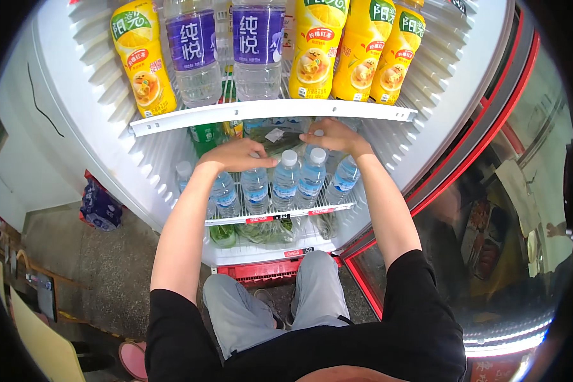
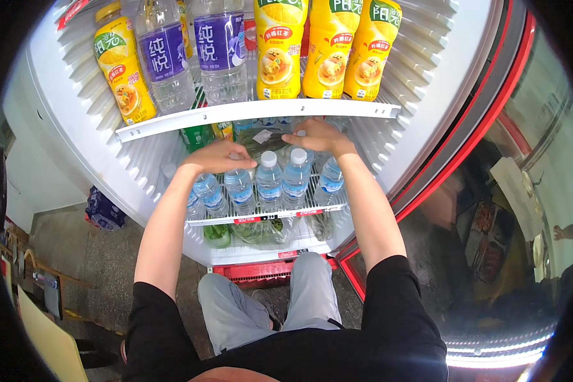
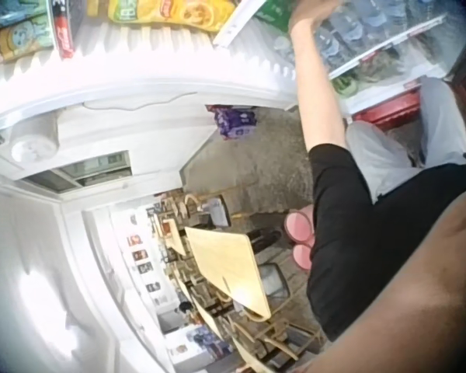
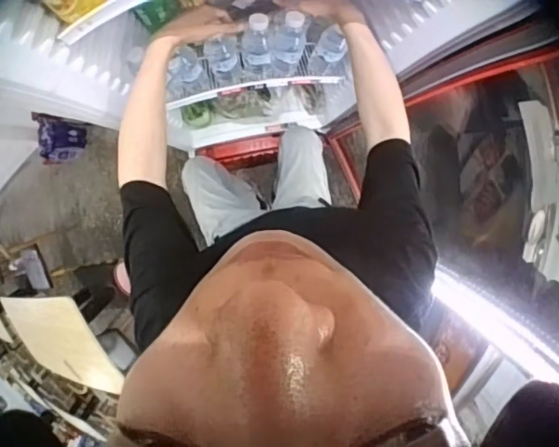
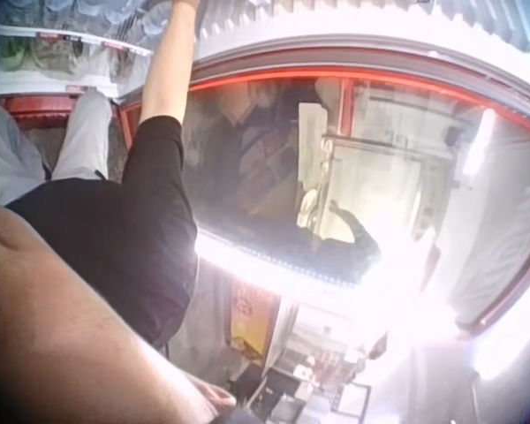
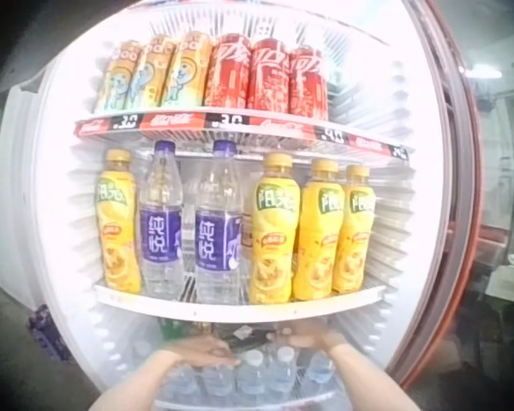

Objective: The person rearranges cans and bottles of beverages on two different shelves inside a glass-door refrigerator by hand.

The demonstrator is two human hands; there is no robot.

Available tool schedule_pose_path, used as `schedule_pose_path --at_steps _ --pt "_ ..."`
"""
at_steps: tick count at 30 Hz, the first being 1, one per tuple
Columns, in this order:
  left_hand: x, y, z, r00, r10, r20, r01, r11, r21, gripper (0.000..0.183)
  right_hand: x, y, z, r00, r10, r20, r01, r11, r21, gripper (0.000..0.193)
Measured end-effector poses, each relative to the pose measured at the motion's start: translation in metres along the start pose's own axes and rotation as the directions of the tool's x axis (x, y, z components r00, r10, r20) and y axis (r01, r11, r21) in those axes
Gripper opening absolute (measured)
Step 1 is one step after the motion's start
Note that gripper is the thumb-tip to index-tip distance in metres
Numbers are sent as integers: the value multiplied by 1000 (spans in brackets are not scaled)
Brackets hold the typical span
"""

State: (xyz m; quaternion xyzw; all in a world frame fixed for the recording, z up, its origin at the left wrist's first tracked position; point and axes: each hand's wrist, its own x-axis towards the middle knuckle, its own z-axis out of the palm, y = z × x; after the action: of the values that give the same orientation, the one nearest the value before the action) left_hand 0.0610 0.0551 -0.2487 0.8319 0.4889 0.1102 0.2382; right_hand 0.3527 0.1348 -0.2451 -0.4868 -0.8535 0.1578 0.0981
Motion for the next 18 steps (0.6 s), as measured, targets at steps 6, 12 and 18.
schedule_pose_path --at_steps 6,12,18 --pt "1 5 0 1000 5 13 -5 1000 -3 54 6 13 8 991 -118 -68 112 991 -74 49" --pt "-2 -1 0 996 -82 26 84 992 -90 47 5 7 7 990 -93 -109 91 996 -24 42" --pt "-9 14 -7 997 -72 7 72 995 -62 46 1 3 3 978 -128 -163 129 992 -8 37"
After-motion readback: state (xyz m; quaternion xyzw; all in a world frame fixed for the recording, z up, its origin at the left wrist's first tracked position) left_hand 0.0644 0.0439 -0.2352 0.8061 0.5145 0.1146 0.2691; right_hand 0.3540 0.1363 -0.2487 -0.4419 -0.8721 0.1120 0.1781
